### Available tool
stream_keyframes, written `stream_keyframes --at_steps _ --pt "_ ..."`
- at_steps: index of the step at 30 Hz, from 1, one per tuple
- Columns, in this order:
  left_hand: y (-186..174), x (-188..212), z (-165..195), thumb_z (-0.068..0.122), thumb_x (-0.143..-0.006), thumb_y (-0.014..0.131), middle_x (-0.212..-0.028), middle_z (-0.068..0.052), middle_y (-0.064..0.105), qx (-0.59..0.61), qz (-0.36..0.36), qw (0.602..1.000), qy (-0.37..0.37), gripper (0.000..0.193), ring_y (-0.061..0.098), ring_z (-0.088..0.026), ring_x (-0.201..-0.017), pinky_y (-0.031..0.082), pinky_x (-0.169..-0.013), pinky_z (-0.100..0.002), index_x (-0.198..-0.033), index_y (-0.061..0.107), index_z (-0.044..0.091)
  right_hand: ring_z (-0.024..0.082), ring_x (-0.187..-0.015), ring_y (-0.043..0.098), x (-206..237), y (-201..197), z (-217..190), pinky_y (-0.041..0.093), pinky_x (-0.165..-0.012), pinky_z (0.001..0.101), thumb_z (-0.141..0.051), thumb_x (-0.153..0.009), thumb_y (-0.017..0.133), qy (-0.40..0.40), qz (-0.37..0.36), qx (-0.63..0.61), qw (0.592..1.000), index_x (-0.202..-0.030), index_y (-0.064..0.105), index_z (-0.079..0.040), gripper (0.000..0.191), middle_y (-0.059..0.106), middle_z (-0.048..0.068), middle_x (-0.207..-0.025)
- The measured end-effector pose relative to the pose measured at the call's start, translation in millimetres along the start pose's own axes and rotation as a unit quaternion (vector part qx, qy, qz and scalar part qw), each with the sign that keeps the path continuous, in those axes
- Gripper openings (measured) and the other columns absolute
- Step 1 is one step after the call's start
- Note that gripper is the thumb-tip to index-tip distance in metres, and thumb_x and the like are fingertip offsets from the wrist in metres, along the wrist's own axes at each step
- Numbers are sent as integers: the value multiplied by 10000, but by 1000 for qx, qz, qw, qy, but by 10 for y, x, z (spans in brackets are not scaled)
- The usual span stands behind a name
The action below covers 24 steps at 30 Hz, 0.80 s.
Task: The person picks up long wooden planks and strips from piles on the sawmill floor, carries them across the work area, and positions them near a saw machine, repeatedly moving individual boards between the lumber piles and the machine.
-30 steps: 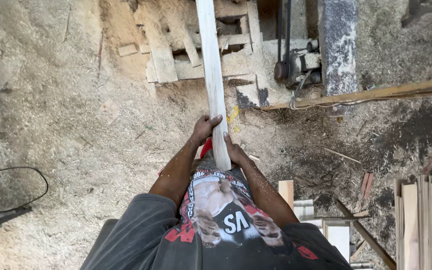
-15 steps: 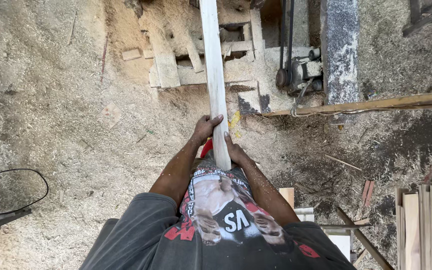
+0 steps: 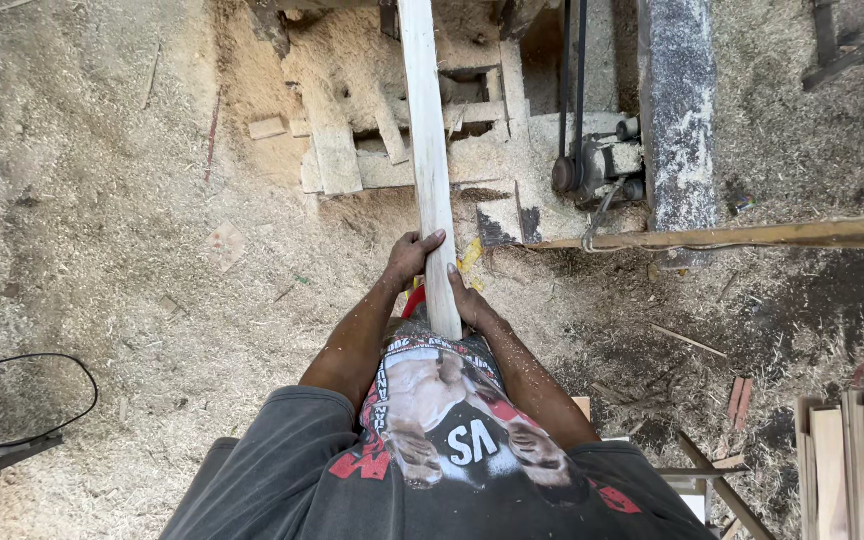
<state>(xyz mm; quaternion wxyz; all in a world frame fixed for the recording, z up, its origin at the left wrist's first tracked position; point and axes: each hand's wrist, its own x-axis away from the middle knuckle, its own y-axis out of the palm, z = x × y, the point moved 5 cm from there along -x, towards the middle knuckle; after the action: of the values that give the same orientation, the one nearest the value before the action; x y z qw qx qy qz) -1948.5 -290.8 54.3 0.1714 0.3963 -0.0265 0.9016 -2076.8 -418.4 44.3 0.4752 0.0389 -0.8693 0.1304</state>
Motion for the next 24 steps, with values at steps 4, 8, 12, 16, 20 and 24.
stream_keyframes --at_steps 4,8,12,16,20,24 --pt "-9 -46 60 496 -854 760 -1049 -202 731 -9 -7 1000 -5 774 756 -275 -857 624 -777 -402 -1358 515 -38 307 -954 772 -25 -8 -97 623 -775 405 -880 -836 102 -10 -20 -23 999 -1303 674 -85 1085 767 230 -1034" --pt "3 -137 127 469 -846 775 -1049 -217 738 28 -15 999 8 762 748 -288 -850 631 -743 -433 -1323 542 -77 295 -965 782 -94 -84 -147 644 -773 380 -901 -845 103 -5 -10 -8 1000 -1301 691 -55 1127 773 225 -1037" --pt "-2 -245 178 469 -841 784 -1059 -204 730 24 -11 1000 9 763 744 -274 -868 630 -754 -425 -1322 539 -71 308 -952 781 -181 -142 -182 641 -742 404 -892 -834 107 8 -10 -13 1000 -1292 703 -48 1130 771 233 -1045" --pt "-25 -357 253 474 -839 786 -1059 -203 734 28 -16 999 9 764 741 -270 -865 624 -755 -419 -1318 551 -73 312 -961 784 -273 -182 -276 646 -753 400 -891 -846 111 5 -9 -17 1000 -1306 692 -48 1122 772 232 -1054" --pt "-57 -466 341 482 -837 784 -1052 -193 736 8 -13 1000 3 762 743 -263 -862 623 -753 -412 -1314 552 -65 295 -977 782 -329 -225 -427 635 -779 374 -897 -849 103 -15 -13 -16 1000 -1315 698 -71 1120 783 212 -1058" --pt "-61 -527 412 484 -833 787 -1036 -191 743 13 -17 1000 14 748 736 -265 -850 613 -741 -414 -1296 583 -67 311 -975 775 -354 -270 -495 643 -782 411 -878 -827 72 2 -11 0 1000 -1329 674 -107 1100 768 212 -1059"
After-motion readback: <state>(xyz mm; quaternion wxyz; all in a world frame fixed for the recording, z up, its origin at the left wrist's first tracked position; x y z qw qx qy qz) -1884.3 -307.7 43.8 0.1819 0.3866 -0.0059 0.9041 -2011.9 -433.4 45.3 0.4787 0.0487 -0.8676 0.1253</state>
